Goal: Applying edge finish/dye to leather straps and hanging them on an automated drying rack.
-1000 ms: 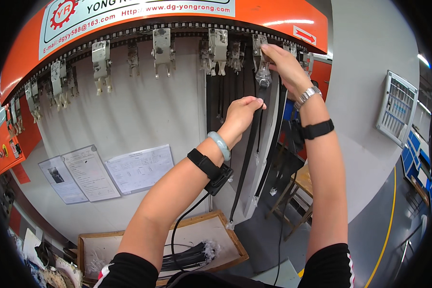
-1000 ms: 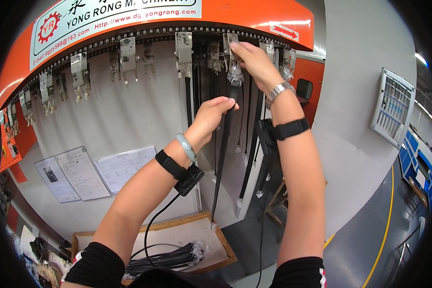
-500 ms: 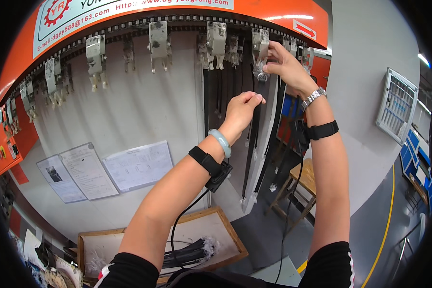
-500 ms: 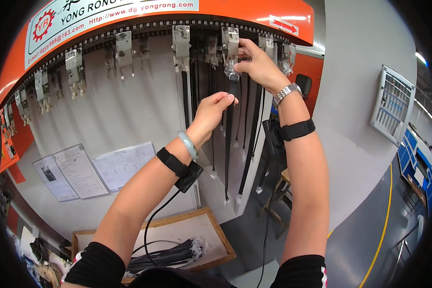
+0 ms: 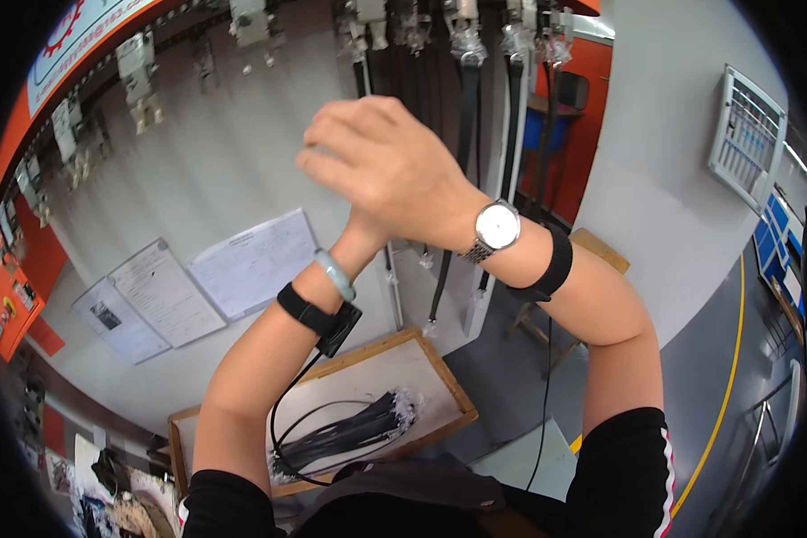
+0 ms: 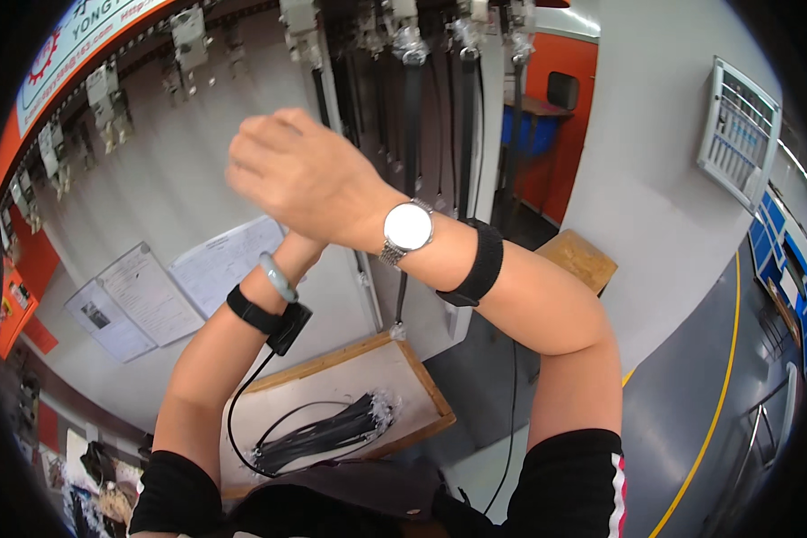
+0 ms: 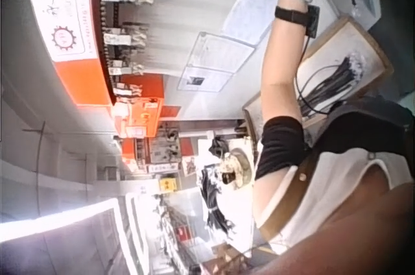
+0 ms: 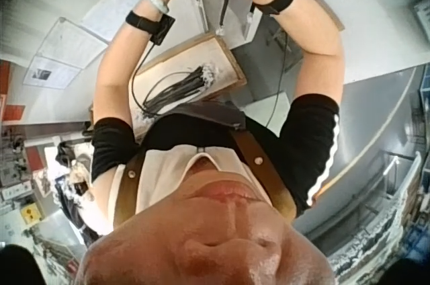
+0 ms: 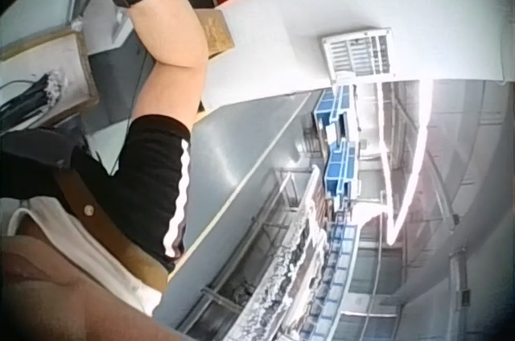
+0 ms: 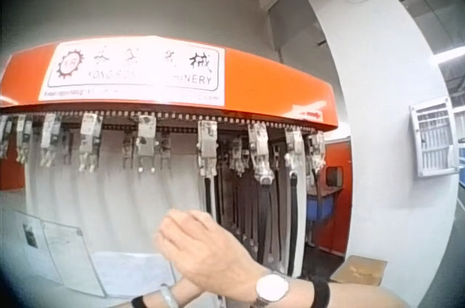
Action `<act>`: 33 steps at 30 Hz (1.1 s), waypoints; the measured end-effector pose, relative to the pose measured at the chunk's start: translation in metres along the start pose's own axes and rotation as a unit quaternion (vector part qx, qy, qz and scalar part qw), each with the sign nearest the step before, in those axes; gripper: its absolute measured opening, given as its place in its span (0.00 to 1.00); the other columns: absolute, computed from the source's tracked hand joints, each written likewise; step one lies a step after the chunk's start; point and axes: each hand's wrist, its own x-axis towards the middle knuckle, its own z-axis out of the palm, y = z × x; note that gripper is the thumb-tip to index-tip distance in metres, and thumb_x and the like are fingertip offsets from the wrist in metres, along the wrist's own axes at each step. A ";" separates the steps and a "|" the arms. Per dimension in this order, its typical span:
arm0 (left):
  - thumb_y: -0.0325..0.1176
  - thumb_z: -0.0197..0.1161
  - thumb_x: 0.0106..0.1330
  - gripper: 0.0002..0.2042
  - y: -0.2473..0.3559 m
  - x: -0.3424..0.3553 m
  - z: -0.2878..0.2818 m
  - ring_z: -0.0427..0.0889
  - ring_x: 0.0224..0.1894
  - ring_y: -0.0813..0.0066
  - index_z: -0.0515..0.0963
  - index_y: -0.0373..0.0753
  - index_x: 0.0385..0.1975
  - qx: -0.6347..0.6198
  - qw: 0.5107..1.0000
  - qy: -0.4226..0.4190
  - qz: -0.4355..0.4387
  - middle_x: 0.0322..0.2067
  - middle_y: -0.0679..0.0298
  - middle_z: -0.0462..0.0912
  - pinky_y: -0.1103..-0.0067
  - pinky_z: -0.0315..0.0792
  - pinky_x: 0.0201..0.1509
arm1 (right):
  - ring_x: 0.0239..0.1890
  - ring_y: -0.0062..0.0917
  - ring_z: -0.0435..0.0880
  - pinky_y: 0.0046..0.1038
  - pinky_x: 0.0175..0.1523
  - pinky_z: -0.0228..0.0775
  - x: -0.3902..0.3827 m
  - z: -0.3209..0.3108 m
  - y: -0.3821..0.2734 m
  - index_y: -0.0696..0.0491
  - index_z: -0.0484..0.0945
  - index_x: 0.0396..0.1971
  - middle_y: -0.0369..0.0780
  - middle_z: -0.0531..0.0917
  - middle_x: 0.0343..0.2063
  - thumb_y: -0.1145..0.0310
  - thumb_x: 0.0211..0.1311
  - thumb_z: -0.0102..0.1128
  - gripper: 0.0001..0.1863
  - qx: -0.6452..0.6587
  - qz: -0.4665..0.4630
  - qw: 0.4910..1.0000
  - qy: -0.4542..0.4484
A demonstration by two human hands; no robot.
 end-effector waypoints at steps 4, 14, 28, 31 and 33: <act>0.31 0.53 0.63 0.08 0.003 -0.084 -0.044 0.79 0.36 0.61 0.76 0.34 0.34 0.027 0.995 0.095 0.032 0.28 0.58 0.80 0.71 0.69 0.40 | 0.45 0.26 0.73 0.30 0.51 0.64 0.005 0.020 -0.048 0.51 0.74 0.29 0.34 0.75 0.35 0.72 0.42 0.55 0.09 0.057 -0.026 0.998 -0.031; 0.33 0.50 0.67 0.11 0.125 -0.322 -0.212 0.70 0.22 0.84 0.77 0.35 0.28 0.017 0.902 -0.058 -0.427 0.16 0.70 0.72 0.84 0.66 0.30 | 0.43 0.25 0.73 0.29 0.52 0.63 0.085 0.061 -0.211 0.51 0.75 0.30 0.34 0.74 0.33 0.73 0.44 0.56 0.09 0.284 -0.090 0.955 0.002; 0.30 0.49 0.68 0.09 0.384 -0.597 -0.340 0.71 0.25 0.86 0.75 0.36 0.40 0.064 0.759 0.218 -0.610 0.21 0.70 0.75 0.86 0.68 0.31 | 0.37 0.30 0.73 0.32 0.49 0.65 0.242 0.020 -0.510 0.54 0.76 0.30 0.36 0.74 0.26 0.74 0.43 0.57 0.10 0.575 -0.167 0.797 0.079; 0.33 0.54 0.65 0.09 0.402 -0.625 -0.339 0.80 0.32 0.72 0.75 0.40 0.41 0.109 0.769 0.141 -0.615 0.30 0.62 0.80 0.78 0.72 0.37 | 0.38 0.29 0.73 0.31 0.50 0.64 0.251 -0.021 -0.557 0.54 0.76 0.31 0.36 0.74 0.28 0.72 0.46 0.58 0.09 0.714 -0.177 0.677 -0.007; 0.36 0.56 0.62 0.11 0.401 -0.639 -0.330 0.78 0.40 0.62 0.74 0.41 0.42 0.169 0.794 0.025 -0.583 0.36 0.58 0.79 0.71 0.70 0.45 | 0.38 0.32 0.74 0.31 0.48 0.64 0.245 -0.051 -0.593 0.55 0.78 0.36 0.39 0.77 0.30 0.70 0.47 0.62 0.13 0.834 -0.206 0.504 -0.082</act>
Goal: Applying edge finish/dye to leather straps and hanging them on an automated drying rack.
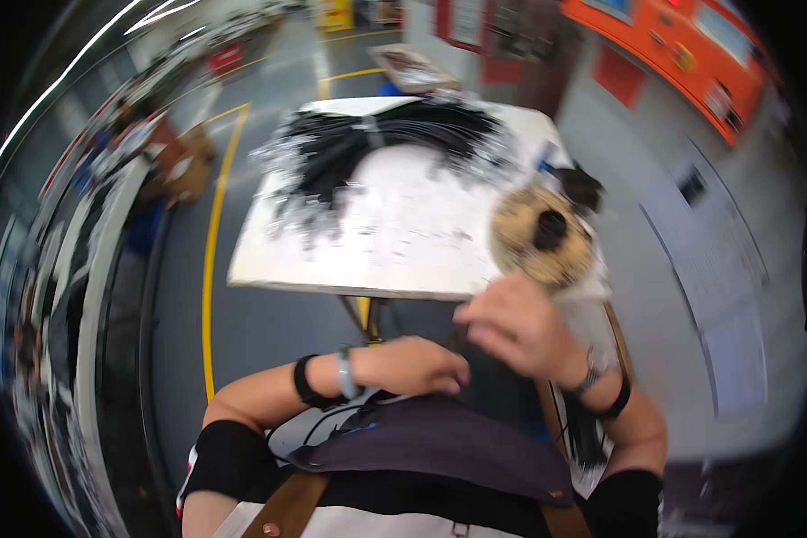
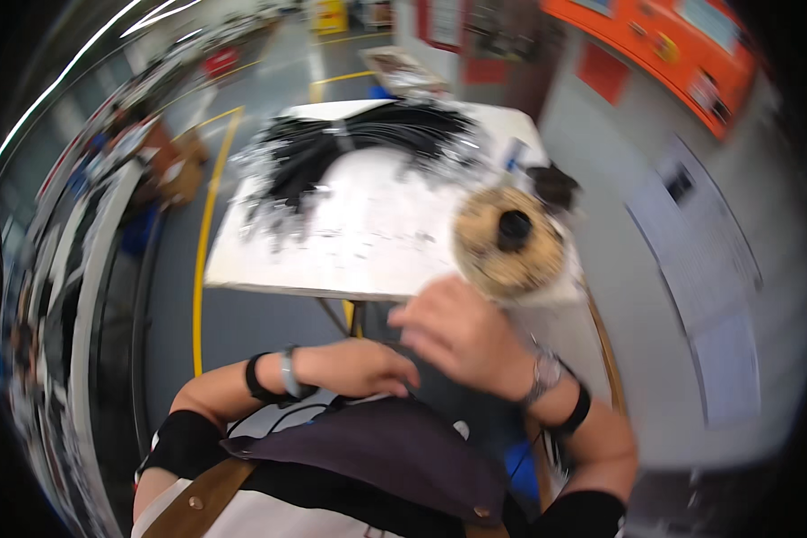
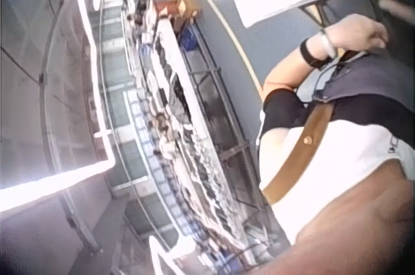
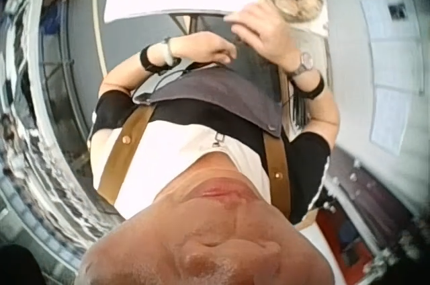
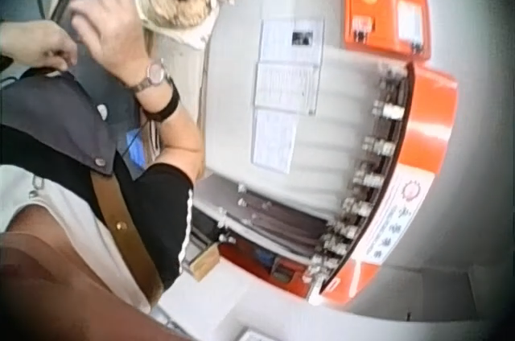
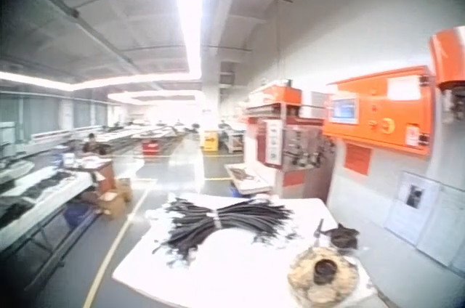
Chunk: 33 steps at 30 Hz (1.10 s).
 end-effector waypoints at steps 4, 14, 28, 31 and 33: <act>0.37 0.55 0.63 0.12 -0.024 -0.004 0.023 0.77 0.42 0.63 0.74 0.36 0.42 -0.001 0.983 0.105 0.151 0.38 0.56 0.79 0.72 0.71 0.47 | 0.40 0.31 0.74 0.29 0.49 0.64 0.022 0.065 -0.020 0.54 0.77 0.38 0.38 0.78 0.31 0.65 0.51 0.62 0.14 0.249 0.034 0.962 -0.106; 0.29 0.56 0.57 0.08 -0.062 -0.047 -0.077 0.81 0.32 0.75 0.78 0.34 0.34 -0.141 0.982 -0.016 -0.127 0.31 0.59 0.82 0.75 0.72 0.36 | 0.27 0.25 0.72 0.23 0.37 0.64 0.004 0.091 0.026 0.56 0.75 0.26 0.37 0.75 0.23 0.72 0.55 0.57 0.04 0.316 0.099 0.944 0.001; 0.32 0.61 0.53 0.05 -0.232 0.004 -0.230 0.73 0.44 0.63 0.75 0.43 0.30 0.389 0.704 0.498 -0.325 0.34 0.63 0.73 0.69 0.73 0.39 | 0.31 0.17 0.78 0.18 0.37 0.69 -0.047 0.119 0.030 0.59 0.77 0.32 0.37 0.79 0.27 0.74 0.58 0.55 0.05 0.356 0.348 0.866 0.031; 0.31 0.60 0.55 0.05 -0.238 0.014 -0.236 0.77 0.41 0.61 0.75 0.43 0.30 0.320 0.721 0.522 -0.326 0.34 0.61 0.76 0.68 0.72 0.39 | 0.31 0.17 0.79 0.18 0.37 0.69 -0.051 0.122 0.024 0.58 0.77 0.33 0.37 0.79 0.27 0.74 0.58 0.55 0.05 0.353 0.363 0.861 0.038; 0.31 0.59 0.55 0.05 -0.239 0.016 -0.241 0.78 0.40 0.60 0.75 0.42 0.30 0.267 0.725 0.546 -0.324 0.34 0.60 0.78 0.67 0.72 0.39 | 0.31 0.18 0.79 0.18 0.37 0.69 -0.054 0.123 0.023 0.58 0.77 0.33 0.37 0.79 0.28 0.74 0.58 0.55 0.05 0.344 0.367 0.863 0.035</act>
